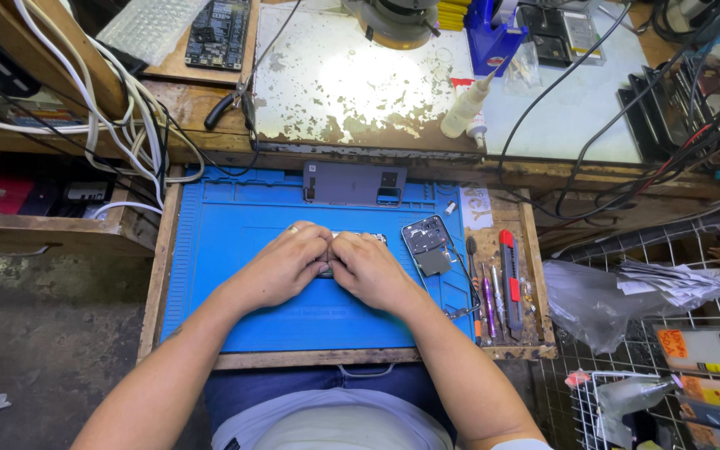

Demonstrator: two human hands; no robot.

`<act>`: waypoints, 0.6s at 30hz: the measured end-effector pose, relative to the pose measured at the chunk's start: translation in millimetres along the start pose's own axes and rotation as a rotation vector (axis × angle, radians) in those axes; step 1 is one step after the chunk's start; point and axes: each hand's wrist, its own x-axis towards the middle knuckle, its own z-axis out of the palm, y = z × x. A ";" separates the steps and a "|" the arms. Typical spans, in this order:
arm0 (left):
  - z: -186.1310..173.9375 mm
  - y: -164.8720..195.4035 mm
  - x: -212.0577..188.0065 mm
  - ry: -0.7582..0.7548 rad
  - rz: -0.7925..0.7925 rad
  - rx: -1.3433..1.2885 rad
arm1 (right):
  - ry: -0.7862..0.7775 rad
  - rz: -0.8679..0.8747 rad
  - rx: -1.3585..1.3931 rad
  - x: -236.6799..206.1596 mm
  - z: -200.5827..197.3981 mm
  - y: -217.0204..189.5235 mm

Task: The person removes the back cover, battery, and internal components of a mobile phone by hand and then begins reassembling the device on a blue workbench mat.

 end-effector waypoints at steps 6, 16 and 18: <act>5.0 3.5 -3.7 0.063 0.010 -0.013 | -0.015 0.187 0.164 -1.6 -8.2 -4.9; 4.5 -1.3 0.2 0.180 -0.008 -0.048 | 0.064 -0.043 -0.089 -1.3 -24.6 -18.7; 3.7 -2.4 2.1 0.200 0.009 -0.029 | 0.083 -0.025 -0.109 0.1 -24.3 -18.2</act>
